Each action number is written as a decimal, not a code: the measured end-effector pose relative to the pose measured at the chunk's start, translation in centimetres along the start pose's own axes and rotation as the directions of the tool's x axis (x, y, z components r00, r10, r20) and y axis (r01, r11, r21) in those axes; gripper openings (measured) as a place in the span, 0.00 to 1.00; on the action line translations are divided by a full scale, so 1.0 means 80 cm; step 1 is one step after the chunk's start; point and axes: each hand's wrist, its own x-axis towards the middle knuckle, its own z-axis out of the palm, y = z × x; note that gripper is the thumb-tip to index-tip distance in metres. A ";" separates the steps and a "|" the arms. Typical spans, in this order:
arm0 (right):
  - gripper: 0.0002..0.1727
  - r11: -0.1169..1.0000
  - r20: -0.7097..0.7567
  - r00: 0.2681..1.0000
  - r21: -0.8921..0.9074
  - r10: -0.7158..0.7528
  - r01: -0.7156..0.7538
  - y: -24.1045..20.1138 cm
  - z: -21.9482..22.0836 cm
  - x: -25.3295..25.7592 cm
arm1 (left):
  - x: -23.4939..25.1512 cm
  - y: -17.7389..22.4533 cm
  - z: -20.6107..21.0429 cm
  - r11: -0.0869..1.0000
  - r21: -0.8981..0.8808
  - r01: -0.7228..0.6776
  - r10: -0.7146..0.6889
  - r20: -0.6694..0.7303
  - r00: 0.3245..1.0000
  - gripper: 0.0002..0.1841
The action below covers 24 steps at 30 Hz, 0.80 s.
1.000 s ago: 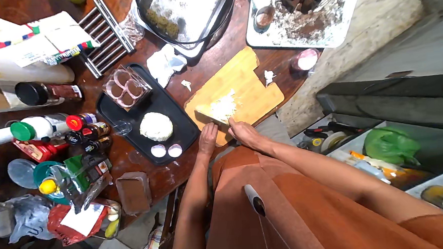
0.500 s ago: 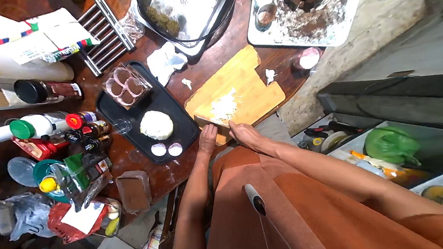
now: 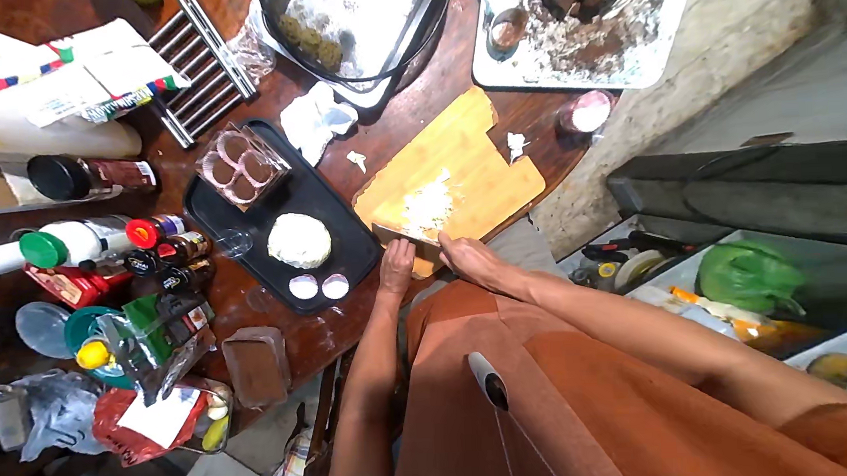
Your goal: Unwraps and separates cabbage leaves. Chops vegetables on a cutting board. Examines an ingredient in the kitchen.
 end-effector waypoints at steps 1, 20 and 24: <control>0.12 1.000 -0.002 1.000 0.005 0.001 -0.001 0.002 0.004 0.002 | -0.001 0.001 0.000 1.000 0.000 0.000 0.000 0.002 1.000 0.05; 0.10 0.999 -0.083 0.996 0.031 0.031 -0.028 0.007 0.002 0.011 | -0.008 0.000 0.008 1.000 -0.012 0.016 -0.016 -0.032 0.999 0.11; 0.11 1.000 -0.052 0.998 0.008 -0.023 0.023 0.000 0.003 0.000 | -0.007 0.001 -0.003 1.000 -0.026 0.003 -0.003 -0.002 1.000 0.06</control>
